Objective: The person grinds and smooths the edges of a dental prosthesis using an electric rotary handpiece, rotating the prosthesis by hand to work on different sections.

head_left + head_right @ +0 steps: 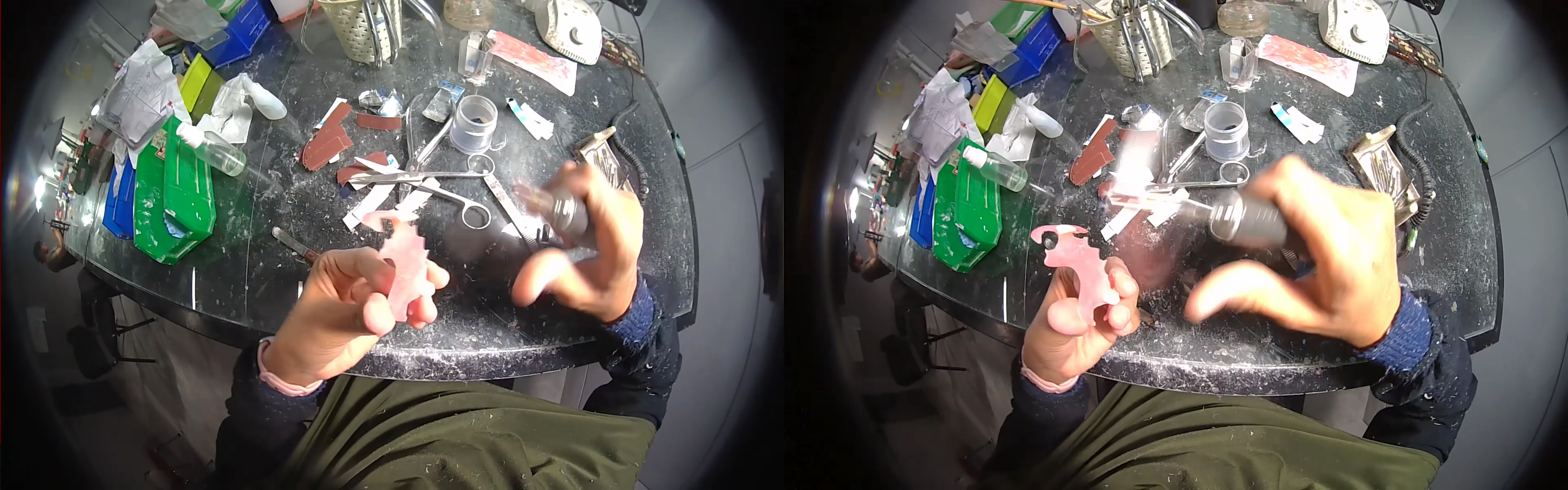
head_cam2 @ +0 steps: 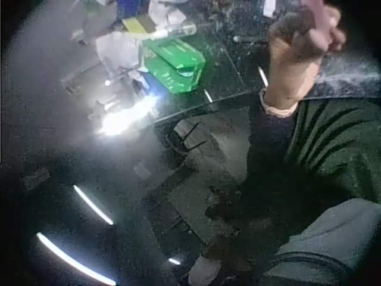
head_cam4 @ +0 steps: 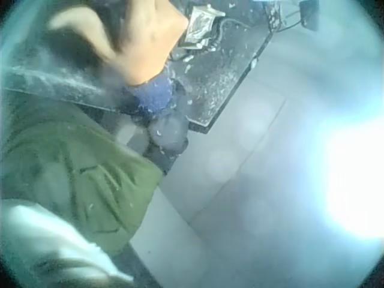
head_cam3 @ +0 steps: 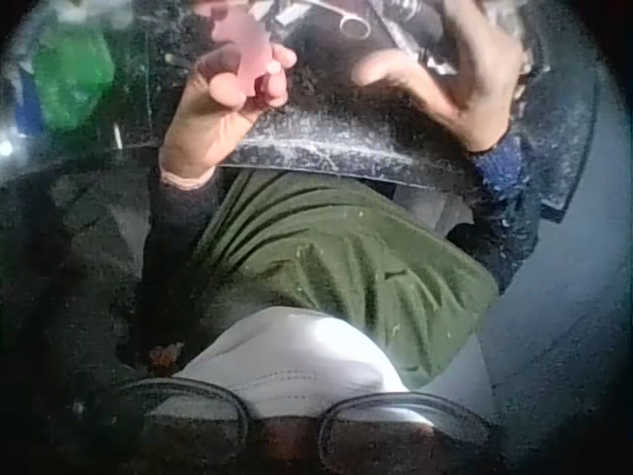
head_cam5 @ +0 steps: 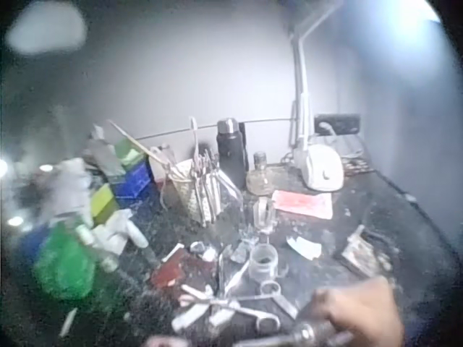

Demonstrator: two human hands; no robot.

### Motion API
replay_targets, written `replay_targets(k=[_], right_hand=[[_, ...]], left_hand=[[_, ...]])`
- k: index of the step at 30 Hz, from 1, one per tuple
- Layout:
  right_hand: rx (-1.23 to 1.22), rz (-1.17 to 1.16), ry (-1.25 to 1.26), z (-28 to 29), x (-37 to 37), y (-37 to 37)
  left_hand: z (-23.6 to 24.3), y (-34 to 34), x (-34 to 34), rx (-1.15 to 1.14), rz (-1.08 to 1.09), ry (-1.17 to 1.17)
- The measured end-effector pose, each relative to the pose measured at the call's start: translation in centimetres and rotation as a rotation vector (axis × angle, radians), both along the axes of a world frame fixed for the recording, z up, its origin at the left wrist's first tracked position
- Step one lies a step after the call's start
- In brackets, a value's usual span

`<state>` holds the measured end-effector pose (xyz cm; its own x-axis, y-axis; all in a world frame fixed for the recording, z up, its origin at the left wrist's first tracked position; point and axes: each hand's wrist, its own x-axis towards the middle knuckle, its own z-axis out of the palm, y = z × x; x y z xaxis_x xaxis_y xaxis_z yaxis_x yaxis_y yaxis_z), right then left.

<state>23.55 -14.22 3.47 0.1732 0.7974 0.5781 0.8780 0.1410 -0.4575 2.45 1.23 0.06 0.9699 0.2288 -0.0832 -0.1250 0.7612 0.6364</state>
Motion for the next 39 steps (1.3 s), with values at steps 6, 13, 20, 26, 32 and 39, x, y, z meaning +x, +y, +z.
replay_targets(k=[6, 13, 20, 26, 32, 39], right_hand=[[0.056, 0.015, -0.267, 0.1, -1.5, 0.8], [0.066, -0.167, -0.486, 0.2, -1.3, 0.8], [0.091, -0.145, -0.467, -0.1, -1.0, 0.9], [0.106, -0.062, -0.515, -0.4, -0.7, 1.0], [0.135, -0.107, -0.451, -0.2, -0.7, 1.0], [0.128, -0.095, -0.467, -0.3, -0.5, 1.1]], left_hand=[[-0.2, -1.7, 0.2, -0.005, 0.009, -0.035], [-0.8, -1.9, 0.6, -0.054, -0.015, -0.018], [-1.1, -2.0, 0.7, 0.055, -0.03, -0.066], [-1.1, -2.1, 0.5, 0.06, -0.013, -0.021], [-1.0, -2.0, 0.5, -0.007, -0.066, -0.037], [-0.9, -2.0, 0.6, 0.07, -0.066, 0.037]])
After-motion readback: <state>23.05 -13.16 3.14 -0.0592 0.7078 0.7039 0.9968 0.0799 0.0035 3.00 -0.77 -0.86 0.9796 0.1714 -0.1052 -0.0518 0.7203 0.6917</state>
